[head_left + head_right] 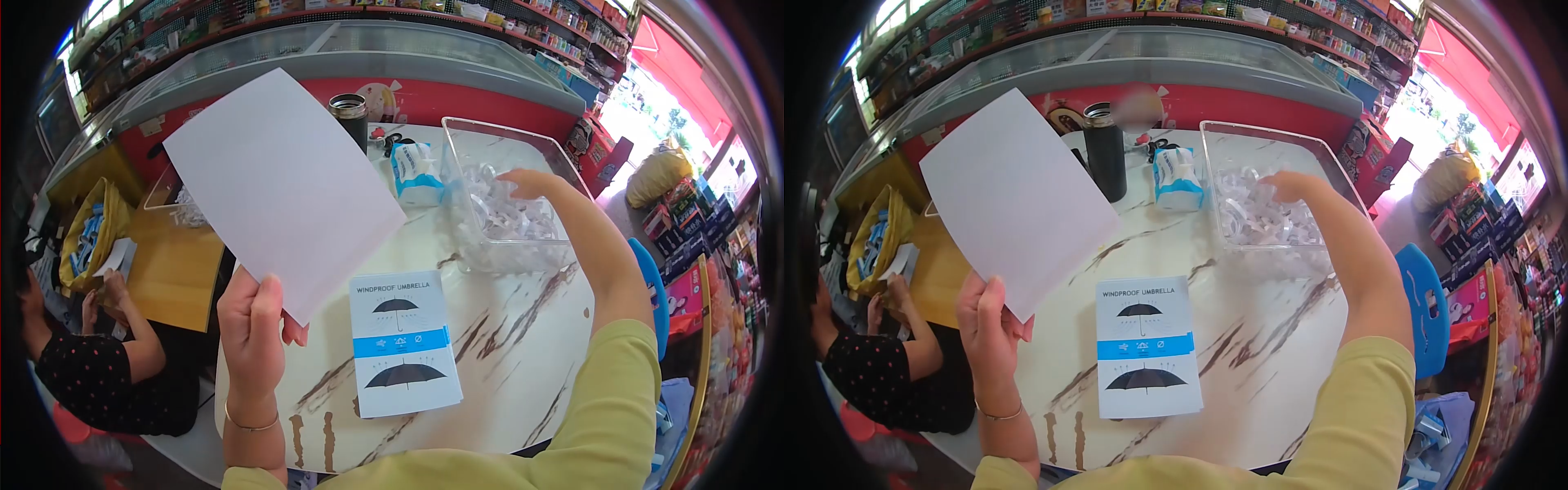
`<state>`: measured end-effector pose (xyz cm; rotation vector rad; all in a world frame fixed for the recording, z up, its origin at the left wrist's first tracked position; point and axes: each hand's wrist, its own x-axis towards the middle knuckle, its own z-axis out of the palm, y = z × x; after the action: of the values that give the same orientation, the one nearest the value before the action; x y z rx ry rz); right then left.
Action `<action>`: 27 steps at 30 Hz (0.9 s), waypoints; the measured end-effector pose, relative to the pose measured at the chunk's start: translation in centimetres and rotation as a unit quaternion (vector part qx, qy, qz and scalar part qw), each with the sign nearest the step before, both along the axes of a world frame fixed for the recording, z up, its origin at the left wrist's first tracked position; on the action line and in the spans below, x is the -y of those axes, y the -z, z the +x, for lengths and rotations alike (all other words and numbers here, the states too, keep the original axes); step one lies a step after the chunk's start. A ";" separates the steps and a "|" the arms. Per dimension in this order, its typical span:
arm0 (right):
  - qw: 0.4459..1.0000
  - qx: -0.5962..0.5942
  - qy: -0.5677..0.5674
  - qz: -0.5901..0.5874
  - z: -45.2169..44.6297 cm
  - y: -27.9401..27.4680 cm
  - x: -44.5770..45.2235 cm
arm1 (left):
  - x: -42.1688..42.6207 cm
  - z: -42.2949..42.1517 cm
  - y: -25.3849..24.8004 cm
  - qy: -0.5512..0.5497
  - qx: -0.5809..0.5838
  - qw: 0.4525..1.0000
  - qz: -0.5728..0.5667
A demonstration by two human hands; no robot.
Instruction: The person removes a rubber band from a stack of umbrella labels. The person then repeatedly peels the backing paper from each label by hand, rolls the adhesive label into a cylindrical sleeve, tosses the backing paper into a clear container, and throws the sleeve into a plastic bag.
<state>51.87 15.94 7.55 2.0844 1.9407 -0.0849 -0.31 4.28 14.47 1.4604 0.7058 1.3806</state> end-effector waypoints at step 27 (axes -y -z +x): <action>0.998 -0.014 0.048 -0.027 -3.1 -6.2 5.5 | 0.9 0.1 -0.5 -0.003 -0.006 1.000 -0.004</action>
<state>48.81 10.42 13.78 2.1526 1.8322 -0.1850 -0.22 3.39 14.97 1.4635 0.7224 1.3726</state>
